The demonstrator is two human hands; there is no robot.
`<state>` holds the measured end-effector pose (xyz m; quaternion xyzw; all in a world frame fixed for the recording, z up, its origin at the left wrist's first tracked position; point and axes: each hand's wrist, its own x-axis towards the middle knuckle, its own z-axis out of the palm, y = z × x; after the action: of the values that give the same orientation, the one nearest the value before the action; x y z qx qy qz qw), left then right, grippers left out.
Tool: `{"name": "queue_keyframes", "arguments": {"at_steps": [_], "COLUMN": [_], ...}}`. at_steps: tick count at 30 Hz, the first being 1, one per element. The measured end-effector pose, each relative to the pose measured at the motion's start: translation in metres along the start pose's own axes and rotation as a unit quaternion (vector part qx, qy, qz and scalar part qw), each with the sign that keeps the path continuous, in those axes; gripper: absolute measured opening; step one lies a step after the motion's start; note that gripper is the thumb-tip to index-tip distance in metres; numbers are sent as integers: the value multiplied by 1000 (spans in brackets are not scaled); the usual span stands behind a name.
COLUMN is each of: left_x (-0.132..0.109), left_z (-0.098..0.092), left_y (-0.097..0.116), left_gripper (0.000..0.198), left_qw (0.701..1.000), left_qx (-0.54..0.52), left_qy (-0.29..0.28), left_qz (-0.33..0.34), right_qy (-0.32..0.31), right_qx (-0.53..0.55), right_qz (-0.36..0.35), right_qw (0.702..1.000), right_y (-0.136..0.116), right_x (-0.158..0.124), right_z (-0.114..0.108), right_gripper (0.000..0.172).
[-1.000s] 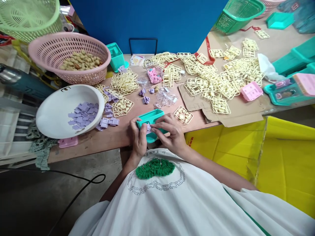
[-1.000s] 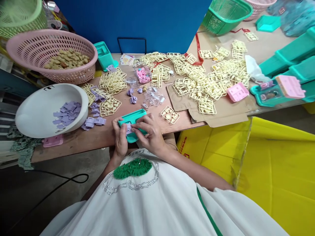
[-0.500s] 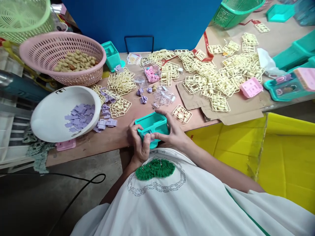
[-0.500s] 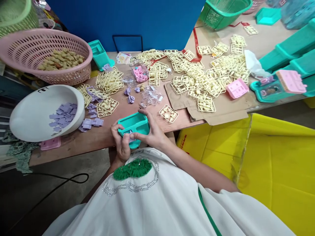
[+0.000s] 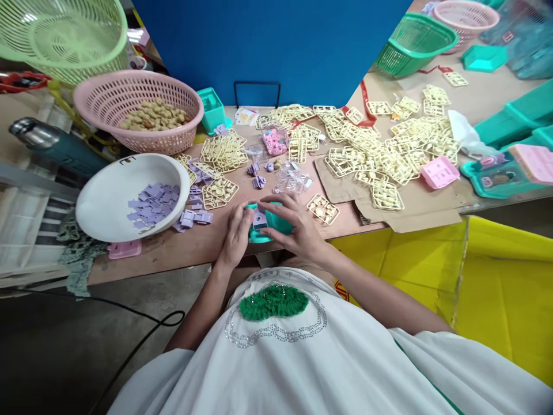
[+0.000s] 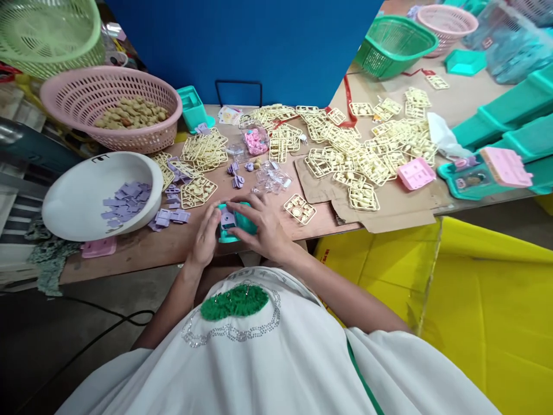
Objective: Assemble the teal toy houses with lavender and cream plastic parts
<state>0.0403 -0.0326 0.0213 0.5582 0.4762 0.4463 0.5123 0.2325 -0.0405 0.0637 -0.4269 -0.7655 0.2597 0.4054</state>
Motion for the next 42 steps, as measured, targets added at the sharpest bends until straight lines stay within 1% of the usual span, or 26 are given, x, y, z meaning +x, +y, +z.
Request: {"name": "queue_keyframes", "arguments": {"at_steps": [2, 3, 5, 8, 11, 14, 16, 19, 21, 24, 26, 28, 30, 32, 34, 36, 38, 39, 40, 42], "left_x": [-1, -3, -5, -6, -6, -6, -6, -6, -5, -4, -4, -5, -5, -5, -5, -4, -2, -1, 1, 6], "left_z": [-4, -4, -4, -3, -2, -1, -1, -2, -3, -4, -4, -4, -5, -5, -6, -8, -12, -13, -15, -19], "left_y": [0, -1, -6, -14, -22, -29, -32, -34, -34, -35, -37, -39, -42, -44, -43, -37, -27, -21, -14, 1], "left_gripper": [70, 77, 89, 98, 106, 103, 99, 95, 95, 96, 95, 95, 97, 100, 102, 105, 106, 103, 96, 70], "left_qw": [998, 997, 997, 996, 997, 998, 997, 996, 996, 996, 996, 996, 996, 997, 998, 998, 996, 994, 994, 996], "left_qx": [-27, -38, -49, -58, -27, 30, 46, 48, 48, 52, 53, 54, 55, 50, 37, 10, -35, -56, -69, -49], "left_qy": [-52, -63, -59, -63, -55, -24, -27, -40, -41, -41, -41, -41, -38, -37, -44, -63, -84, -86, -81, -63], "left_qz": [10, 12, 15, 26, 51, 57, 57, 63, 61, 56, 60, 63, 59, 51, 39, 28, 25, 27, 32, 44], "right_qy": [-29, -35, -40, -47, -77, -92, -93, -98, -109, -134, -136, -99, -38, 10, 27, 46, 79, 98, 114, 131], "right_qx": [12, 18, 21, 13, 4, 5, 17, 36, 17, -40, -34, 32, 139, 241, 308, 343, 361, 367, 372, 379], "right_qz": [-2, 3, 10, 13, 21, 14, 2, 4, 6, -13, -22, -3, 51, 115, 156, 180, 197, 202, 204, 203], "right_qw": [1000, 999, 999, 999, 997, 996, 996, 995, 994, 990, 990, 995, 988, 964, 938, 921, 908, 903, 898, 893], "right_y": [2, 4, 6, 8, 10, 14, 17, 20, 18, 15, 14, 16, 19, 22, 24, 26, 26, 26, 26, 26], "right_x": [7, 9, 14, 19, 25, 29, 31, 32, 33, 36, 38, 38, 39, 39, 40, 40, 37, 36, 34, 30], "right_z": [-1, -2, -1, -1, -2, -4, -6, -9, -10, -11, -11, -10, -9, -8, -6, -4, -2, 0, 2, 8], "right_gripper": [42, 42, 39, 32, 31, 30, 28, 26, 26, 26, 24, 24, 33, 46, 54, 57, 56, 55, 54, 52]}}
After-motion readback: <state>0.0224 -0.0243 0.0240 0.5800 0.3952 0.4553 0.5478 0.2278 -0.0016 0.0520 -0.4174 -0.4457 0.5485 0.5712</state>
